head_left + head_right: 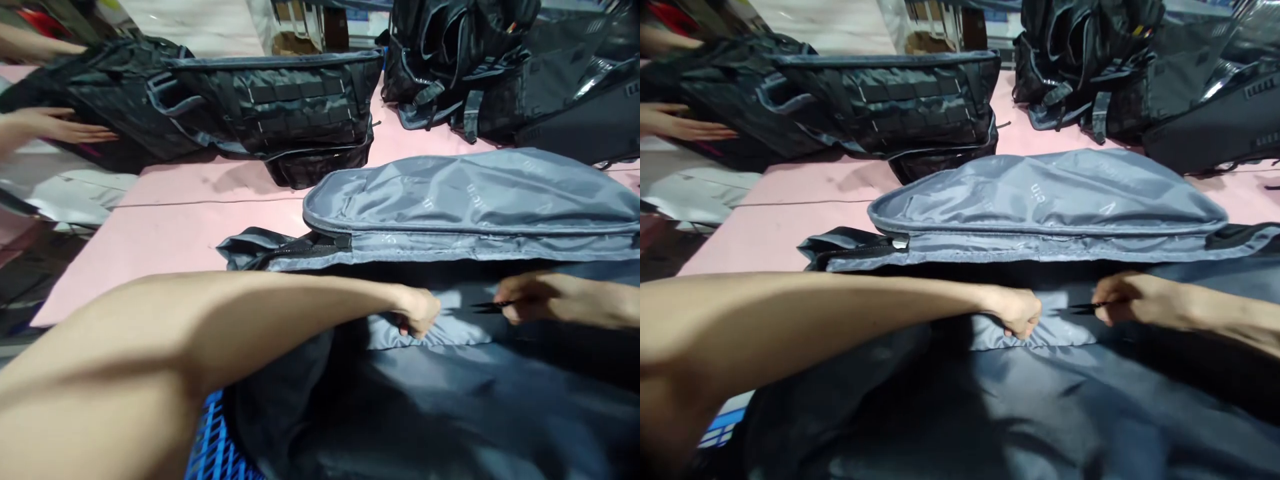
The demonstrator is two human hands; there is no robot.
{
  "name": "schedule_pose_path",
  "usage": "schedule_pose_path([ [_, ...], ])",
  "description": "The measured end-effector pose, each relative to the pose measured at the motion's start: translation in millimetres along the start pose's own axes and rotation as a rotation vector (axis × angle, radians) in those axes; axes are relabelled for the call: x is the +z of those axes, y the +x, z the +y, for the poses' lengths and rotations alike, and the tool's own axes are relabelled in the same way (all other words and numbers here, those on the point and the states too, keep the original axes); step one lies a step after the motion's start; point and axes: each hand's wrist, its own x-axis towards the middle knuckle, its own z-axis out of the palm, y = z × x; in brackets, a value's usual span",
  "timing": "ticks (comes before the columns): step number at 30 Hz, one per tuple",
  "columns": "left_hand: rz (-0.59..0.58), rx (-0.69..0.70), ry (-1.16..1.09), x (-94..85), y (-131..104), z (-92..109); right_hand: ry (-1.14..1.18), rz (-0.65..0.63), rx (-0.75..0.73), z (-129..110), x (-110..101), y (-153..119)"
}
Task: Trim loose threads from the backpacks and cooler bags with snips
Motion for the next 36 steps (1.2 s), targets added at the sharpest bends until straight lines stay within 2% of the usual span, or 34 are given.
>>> schedule_pose_path([
  [3,0.019,0.002,-0.025,0.8,-3,-1,0.085,-0.164,0.111,3,8,-10],
  [7,0.044,-0.016,0.013,-0.5,-7,2,0.026,-0.247,0.162,-3,41,-2],
  [12,-0.039,-0.063,0.102,-5.7,-12,9,-0.08,-0.262,0.19,-10,64,12],
  [17,-0.044,-0.065,0.196,-7.2,-18,15,-0.068,-0.292,0.212,-19,72,14],
  [21,-0.015,-0.044,0.18,-5.4,-16,13,-0.097,-0.289,0.236,-22,76,13],
  [28,-0.026,-0.058,0.189,-2.3,-10,10,-0.144,-0.278,0.243,-19,74,15],
  [36,-0.012,-0.055,0.173,-1.7,-10,9,-0.156,-0.242,0.244,-12,84,18],
])
